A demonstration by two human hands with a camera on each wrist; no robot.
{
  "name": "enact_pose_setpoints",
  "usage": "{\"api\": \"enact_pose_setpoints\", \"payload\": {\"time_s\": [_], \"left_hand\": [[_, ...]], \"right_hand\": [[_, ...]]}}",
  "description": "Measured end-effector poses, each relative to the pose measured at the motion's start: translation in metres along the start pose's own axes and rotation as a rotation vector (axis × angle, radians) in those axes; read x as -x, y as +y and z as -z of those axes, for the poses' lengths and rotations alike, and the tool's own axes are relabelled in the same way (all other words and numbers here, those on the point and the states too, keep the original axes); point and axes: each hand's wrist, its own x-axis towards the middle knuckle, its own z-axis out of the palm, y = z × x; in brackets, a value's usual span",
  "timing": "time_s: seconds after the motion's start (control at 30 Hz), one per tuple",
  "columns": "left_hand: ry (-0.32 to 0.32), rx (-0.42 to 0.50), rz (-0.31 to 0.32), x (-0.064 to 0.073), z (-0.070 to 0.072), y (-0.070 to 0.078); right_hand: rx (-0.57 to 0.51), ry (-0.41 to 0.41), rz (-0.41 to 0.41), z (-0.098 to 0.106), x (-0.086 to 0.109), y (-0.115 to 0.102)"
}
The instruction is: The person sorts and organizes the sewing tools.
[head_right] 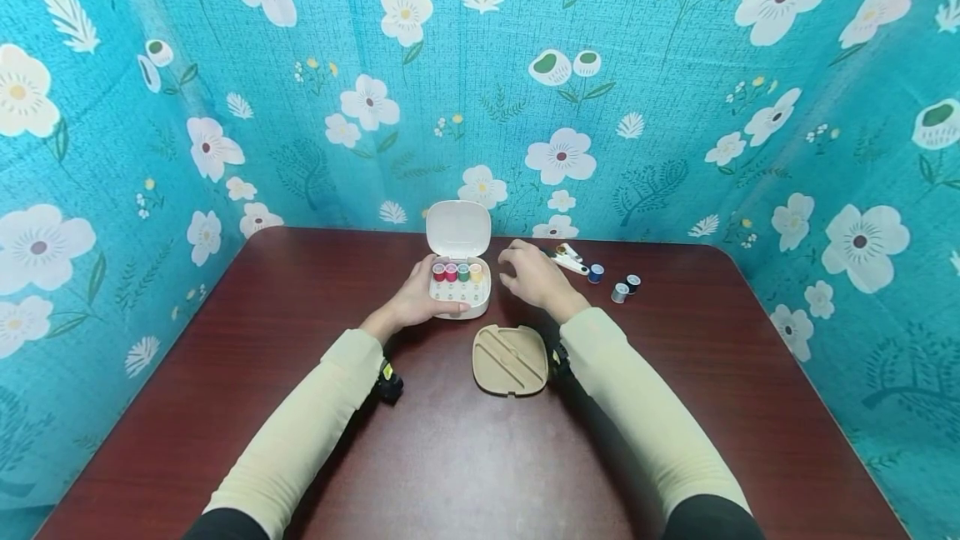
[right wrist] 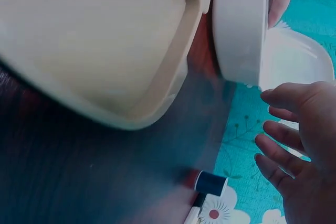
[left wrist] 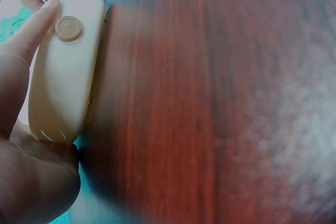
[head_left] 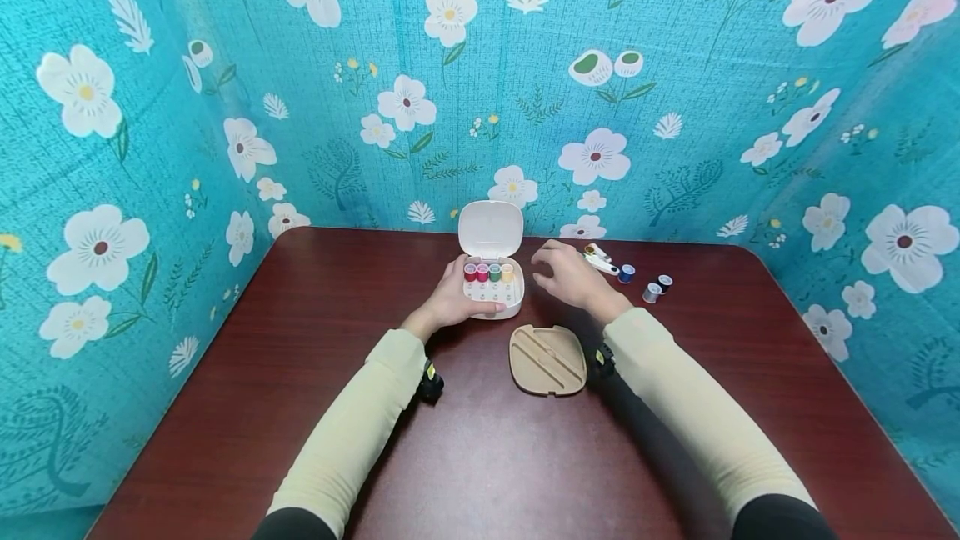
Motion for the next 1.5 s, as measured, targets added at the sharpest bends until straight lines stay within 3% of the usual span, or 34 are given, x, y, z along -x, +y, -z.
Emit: {"api": "enact_pose_setpoints", "payload": {"time_s": [0.3, 0.53, 0.9, 1.5], "left_hand": [[-0.023, -0.017, 0.016, -0.001, 0.002, 0.001], [-0.006, -0.001, -0.001, 0.000, 0.001, 0.001], [0.004, -0.004, -0.003, 0.000, 0.000, 0.001], [-0.003, 0.009, 0.011, 0.000, 0.000, 0.001]], "right_hand": [[0.051, 0.009, -0.039, -0.002, 0.006, 0.017], [0.104, 0.074, -0.084, -0.006, 0.010, 0.031], [0.051, 0.107, -0.202, -0.011, 0.009, 0.045], [-0.027, 0.089, -0.279, -0.016, 0.005, 0.054]]}}
